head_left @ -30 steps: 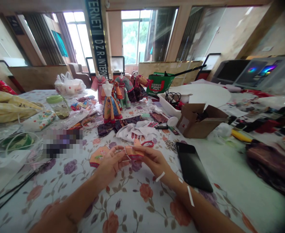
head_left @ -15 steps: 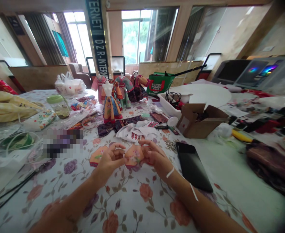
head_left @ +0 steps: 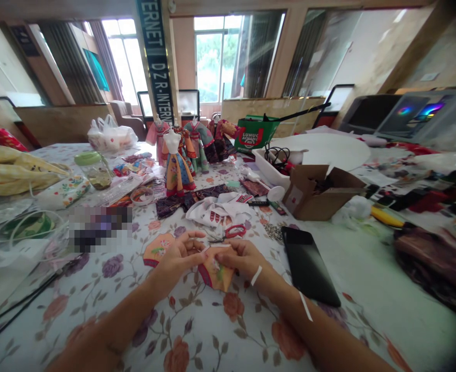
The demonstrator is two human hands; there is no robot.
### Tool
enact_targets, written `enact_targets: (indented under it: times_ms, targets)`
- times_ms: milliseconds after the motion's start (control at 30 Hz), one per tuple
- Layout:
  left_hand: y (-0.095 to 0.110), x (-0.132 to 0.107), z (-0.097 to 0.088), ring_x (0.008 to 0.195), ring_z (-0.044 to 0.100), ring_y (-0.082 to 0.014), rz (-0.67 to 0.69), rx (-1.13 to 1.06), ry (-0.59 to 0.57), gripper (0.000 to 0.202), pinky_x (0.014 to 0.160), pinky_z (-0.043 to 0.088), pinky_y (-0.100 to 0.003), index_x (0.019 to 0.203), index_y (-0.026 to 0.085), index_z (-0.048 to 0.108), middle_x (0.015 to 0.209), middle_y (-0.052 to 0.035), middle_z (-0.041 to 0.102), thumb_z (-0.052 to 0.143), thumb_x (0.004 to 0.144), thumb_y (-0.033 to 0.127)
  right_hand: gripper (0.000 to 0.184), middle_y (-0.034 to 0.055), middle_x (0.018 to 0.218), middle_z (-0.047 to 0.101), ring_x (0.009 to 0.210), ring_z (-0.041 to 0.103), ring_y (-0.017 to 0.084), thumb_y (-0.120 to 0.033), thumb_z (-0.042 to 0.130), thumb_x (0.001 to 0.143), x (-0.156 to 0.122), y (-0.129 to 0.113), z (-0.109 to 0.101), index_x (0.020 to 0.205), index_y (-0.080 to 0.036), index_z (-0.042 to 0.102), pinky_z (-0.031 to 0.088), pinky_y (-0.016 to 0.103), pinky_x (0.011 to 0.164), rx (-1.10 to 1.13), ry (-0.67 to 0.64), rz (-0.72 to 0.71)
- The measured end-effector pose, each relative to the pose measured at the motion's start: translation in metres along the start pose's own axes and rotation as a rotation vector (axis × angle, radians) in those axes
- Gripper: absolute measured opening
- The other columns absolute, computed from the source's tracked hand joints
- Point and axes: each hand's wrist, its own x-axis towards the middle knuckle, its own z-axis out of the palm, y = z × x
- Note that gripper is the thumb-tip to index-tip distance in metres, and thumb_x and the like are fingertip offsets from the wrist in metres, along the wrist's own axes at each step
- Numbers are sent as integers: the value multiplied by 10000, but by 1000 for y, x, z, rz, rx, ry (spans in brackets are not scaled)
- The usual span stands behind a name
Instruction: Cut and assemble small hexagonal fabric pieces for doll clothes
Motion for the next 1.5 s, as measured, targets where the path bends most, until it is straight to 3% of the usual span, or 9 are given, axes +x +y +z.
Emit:
enact_targets:
  times_ms: [67,233,333,500,633,767,933,1300,1500]
  targets:
    - [-2,1,-1,721,589,-121,-22,8,-1,421,667,428,-234,1075,184,560,797,-1,621,744,696,195,275,-10,633,595,538,487,103,-404,669,734,0,-1,-2,800,-138,641,324,212,492,-81,14,-20]
    - [-5,2,-1,639,575,-114,-60,43,29,378,605,391,-228,1015,169,579,714,10,610,754,684,216,214,8,653,614,558,490,120,-368,600,802,0,-7,-8,818,-164,661,329,228,511,-636,199,-226]
    - [-5,3,1,640,577,-115,-37,61,48,382,612,396,-227,982,161,588,703,7,617,777,656,220,208,7,653,622,553,495,122,-344,601,805,0,-9,-8,902,-173,668,340,230,516,-739,235,-247]
    - [0,0,3,656,605,-138,-15,11,-44,473,626,439,-252,1078,178,540,744,-12,651,776,670,220,293,-37,532,484,490,392,88,-449,632,790,-3,-7,-8,797,-163,694,244,209,438,-538,-8,-160]
    - [4,-3,3,679,593,-120,-22,-25,-68,474,623,441,-233,1121,188,530,786,-14,639,751,702,186,358,-27,547,520,496,431,82,-487,664,760,-5,-5,-6,689,-137,676,284,202,449,-258,-155,-62]
    - [4,-4,5,695,565,-116,60,71,-63,424,620,440,-228,1066,180,574,785,-7,603,756,683,163,294,6,678,642,598,547,114,-425,715,727,-3,-3,-1,813,-143,711,396,221,553,-59,-92,-63]
    - [4,-2,6,668,529,-103,101,124,30,357,580,420,-213,1008,174,606,747,5,580,750,682,175,250,7,714,668,607,562,105,-379,748,697,0,1,1,794,-151,708,402,219,578,60,-44,-31]
    - [4,-1,5,645,542,-91,56,134,77,308,591,407,-201,1001,147,637,746,-17,642,705,758,323,268,-11,667,604,587,497,88,-404,712,743,4,7,-2,751,-139,675,345,201,540,-35,14,-93]
    - [1,0,1,755,597,-114,65,102,97,358,689,462,-211,1016,182,637,801,-5,658,769,685,222,305,-23,635,580,549,481,82,-431,738,698,5,5,-2,723,-147,631,342,196,516,39,92,-70]
